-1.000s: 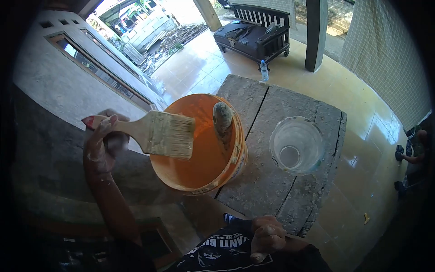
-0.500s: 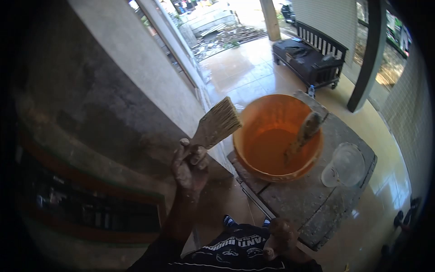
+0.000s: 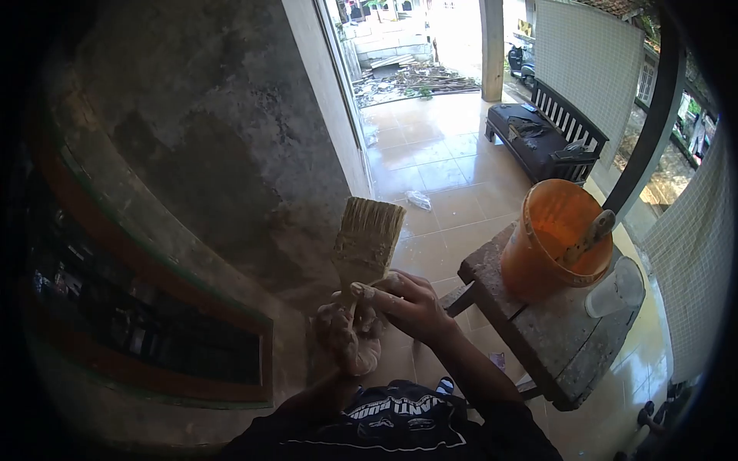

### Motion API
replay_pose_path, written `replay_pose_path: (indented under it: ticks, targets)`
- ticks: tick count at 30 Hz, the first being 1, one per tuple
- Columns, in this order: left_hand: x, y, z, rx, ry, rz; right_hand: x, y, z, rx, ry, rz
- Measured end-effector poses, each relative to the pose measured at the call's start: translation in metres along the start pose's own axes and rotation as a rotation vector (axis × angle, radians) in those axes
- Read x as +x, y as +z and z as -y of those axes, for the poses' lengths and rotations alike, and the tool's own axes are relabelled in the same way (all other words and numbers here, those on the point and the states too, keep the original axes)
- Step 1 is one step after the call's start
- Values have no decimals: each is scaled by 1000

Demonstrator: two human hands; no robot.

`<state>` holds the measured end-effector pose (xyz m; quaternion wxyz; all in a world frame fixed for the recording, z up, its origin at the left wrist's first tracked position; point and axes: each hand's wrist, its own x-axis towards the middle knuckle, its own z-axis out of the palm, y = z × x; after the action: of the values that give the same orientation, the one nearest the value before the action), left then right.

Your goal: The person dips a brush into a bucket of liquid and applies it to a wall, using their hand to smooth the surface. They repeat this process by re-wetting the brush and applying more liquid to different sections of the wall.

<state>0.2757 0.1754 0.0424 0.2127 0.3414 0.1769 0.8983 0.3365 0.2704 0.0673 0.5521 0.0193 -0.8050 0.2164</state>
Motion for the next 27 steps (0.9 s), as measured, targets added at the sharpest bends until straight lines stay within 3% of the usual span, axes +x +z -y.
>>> replay_pose_path:
  ticks: [2, 4, 5, 6, 7, 8, 9, 10, 12, 14, 16, 18, 20, 23, 27]
  targets:
    - [6, -25, -12, 2, 15, 72, 11, 22, 8, 9, -38, 74]
    - [15, -46, -31, 233, -10, 50, 15, 53, 13, -148, -35, 91]
    - [23, -71, -28, 359, 169, 157, 16, 75, 10, -149, -42, 92]
    - [30, -83, -39, 358, 174, 155, 15, 101, 5, -174, -66, -92]
    - [34, -93, -51, 550, 177, 229, 14, 121, 2, -198, -87, -277]
    - [39, -103, -64, 740, 173, 300, 16, 136, 3, -199, -84, -273]
    - [56, -105, -76, 910, 350, 454, 17, 149, 4, -206, -5, -347]
    - [55, -119, -82, 910, 344, 454, 18, 162, 4, -213, 76, -425]
    - [50, -146, -93, 844, 60, 563, 18, 187, 1, -165, 149, -474]
    - [55, -170, -108, 888, 87, 636, 15, 208, -6, -65, 284, -572]
    - [53, -201, -112, 997, -87, 602, 14, 223, -13, -181, 336, -547]
    - [50, -244, -95, 957, -162, 529, 25, 239, -12, 482, 690, -739]
    - [45, -298, -77, 1054, -414, 405, 45, 242, -20, 451, 725, -792]
    - [42, -374, -53, 1268, -415, 542, 46, 248, -53, 782, 881, -999]
    - [24, -474, -54, 1512, -587, 637, 20, 247, -114, 892, 893, -1068]
